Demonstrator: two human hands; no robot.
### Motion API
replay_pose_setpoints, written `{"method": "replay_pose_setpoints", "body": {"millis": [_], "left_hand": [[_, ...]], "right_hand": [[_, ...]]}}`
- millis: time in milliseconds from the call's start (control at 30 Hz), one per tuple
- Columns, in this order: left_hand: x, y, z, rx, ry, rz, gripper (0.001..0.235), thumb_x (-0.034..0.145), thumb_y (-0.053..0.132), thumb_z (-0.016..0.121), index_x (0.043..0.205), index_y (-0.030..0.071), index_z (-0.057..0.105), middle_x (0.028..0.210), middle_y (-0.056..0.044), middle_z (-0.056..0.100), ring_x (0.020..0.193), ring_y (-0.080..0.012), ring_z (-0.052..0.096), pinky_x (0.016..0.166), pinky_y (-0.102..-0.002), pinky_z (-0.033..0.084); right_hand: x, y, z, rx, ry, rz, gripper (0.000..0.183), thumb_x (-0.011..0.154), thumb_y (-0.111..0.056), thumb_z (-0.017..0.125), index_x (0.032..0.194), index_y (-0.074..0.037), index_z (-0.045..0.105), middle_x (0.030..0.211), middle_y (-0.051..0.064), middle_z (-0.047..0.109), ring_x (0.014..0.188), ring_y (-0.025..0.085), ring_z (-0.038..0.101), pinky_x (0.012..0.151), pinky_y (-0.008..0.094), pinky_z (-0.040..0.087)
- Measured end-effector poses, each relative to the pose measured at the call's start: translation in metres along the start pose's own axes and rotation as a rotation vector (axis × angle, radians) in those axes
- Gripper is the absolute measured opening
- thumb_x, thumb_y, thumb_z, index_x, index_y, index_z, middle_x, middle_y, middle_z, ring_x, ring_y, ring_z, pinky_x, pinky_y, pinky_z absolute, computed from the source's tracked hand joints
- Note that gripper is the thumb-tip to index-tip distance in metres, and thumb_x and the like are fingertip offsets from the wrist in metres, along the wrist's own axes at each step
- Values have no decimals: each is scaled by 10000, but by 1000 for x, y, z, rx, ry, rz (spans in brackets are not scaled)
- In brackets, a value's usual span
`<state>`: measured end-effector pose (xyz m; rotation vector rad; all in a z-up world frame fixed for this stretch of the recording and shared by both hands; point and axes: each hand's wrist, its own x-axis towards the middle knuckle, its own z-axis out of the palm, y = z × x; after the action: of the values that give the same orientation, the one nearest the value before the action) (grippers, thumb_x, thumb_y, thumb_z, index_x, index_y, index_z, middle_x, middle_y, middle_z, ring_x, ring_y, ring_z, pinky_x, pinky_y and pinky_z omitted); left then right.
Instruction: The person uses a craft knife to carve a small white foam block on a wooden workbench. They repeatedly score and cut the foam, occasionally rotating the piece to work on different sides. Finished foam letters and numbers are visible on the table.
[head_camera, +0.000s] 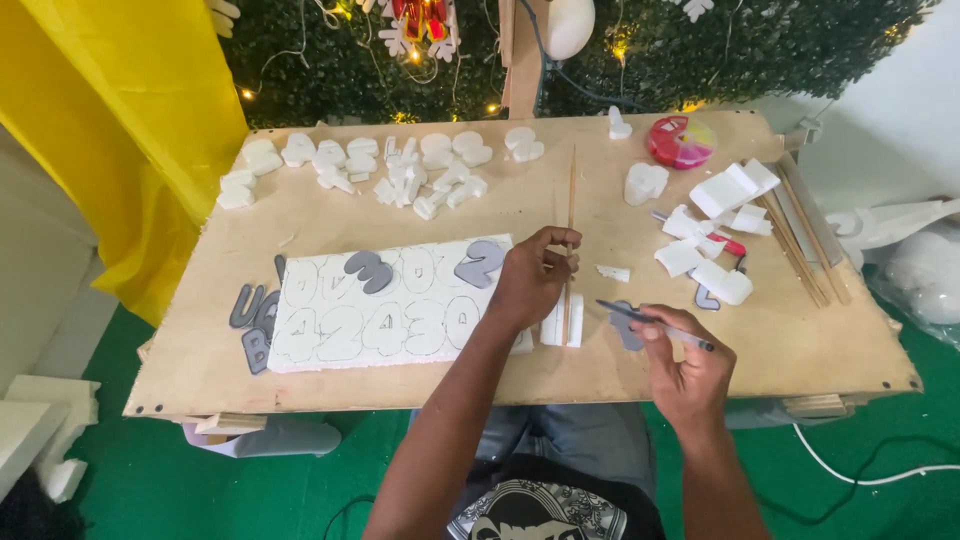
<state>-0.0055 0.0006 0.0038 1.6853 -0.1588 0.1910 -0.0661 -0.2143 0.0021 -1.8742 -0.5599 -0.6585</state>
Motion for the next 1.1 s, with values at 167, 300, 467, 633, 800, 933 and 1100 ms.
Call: {"method": "replay_pose_setpoints", "body": {"millis": [167, 300, 467, 633, 800, 933, 1100], "left_hand": [[3, -2, -1, -93, 54, 18, 245, 978, -39, 595, 1205, 13, 671, 1118, -205, 666, 940, -261, 704, 786, -390, 618], [0, 2, -1, -147, 85, 16, 244, 972, -43, 577, 1183, 13, 686, 1091, -190, 666, 920, -224, 684, 767, -364, 616], [3, -5, -1, -168, 105, 30, 249, 956, -51, 578, 1169, -1, 696, 1068, -182, 667, 906, -215, 667, 759, -347, 610], [2, -5, -2, -162, 120, 23, 257, 946, -61, 576, 1163, 0, 701, 1061, -193, 674, 899, -225, 675, 750, -355, 610], [4, -6, -2, -199, 133, 29, 243, 943, -48, 587, 1148, -1, 707, 1050, -191, 676, 885, -212, 667, 737, -336, 608], [3, -4, -2, -211, 141, 27, 247, 933, -59, 590, 1138, 1, 713, 1042, -189, 678, 867, -205, 667, 729, -332, 610], [6, -7, -1, -264, 151, 19, 230, 938, -38, 585, 1122, 6, 715, 1036, -180, 676, 857, -188, 653, 730, -316, 603]], "right_hand": [[-9, 12, 19, 46, 1, 81, 248, 1063, -121, 560, 1227, 2, 700, 965, 228, 769, 881, 352, 771, 753, 469, 603], [-17, 17, 25, 69, -1, 121, 265, 1072, -102, 534, 1263, 9, 683, 998, 219, 774, 914, 332, 774, 743, 438, 608], [-12, 10, 23, -9, -75, 103, 247, 1024, -95, 606, 1232, -21, 717, 1010, 200, 777, 940, 341, 764, 748, 445, 618], [-7, 1, 27, -194, -252, 58, 479, 924, -234, 745, 1362, -66, 648, 1189, 193, 730, 1092, 387, 712, 899, 511, 586], [3, -12, 25, -282, -466, 84, 785, 853, -326, 815, 1479, 14, 486, 1378, 308, 605, 1272, 497, 586, 1071, 625, 462], [-1, 0, 25, -321, -497, 89, 803, 863, -392, 794, 1509, -43, 469, 1432, 240, 597, 1320, 433, 576, 1103, 571, 455], [-2, 3, 27, -325, -476, 67, 766, 873, -385, 792, 1492, -42, 502, 1430, 218, 610, 1341, 404, 569, 1120, 547, 440]]}}
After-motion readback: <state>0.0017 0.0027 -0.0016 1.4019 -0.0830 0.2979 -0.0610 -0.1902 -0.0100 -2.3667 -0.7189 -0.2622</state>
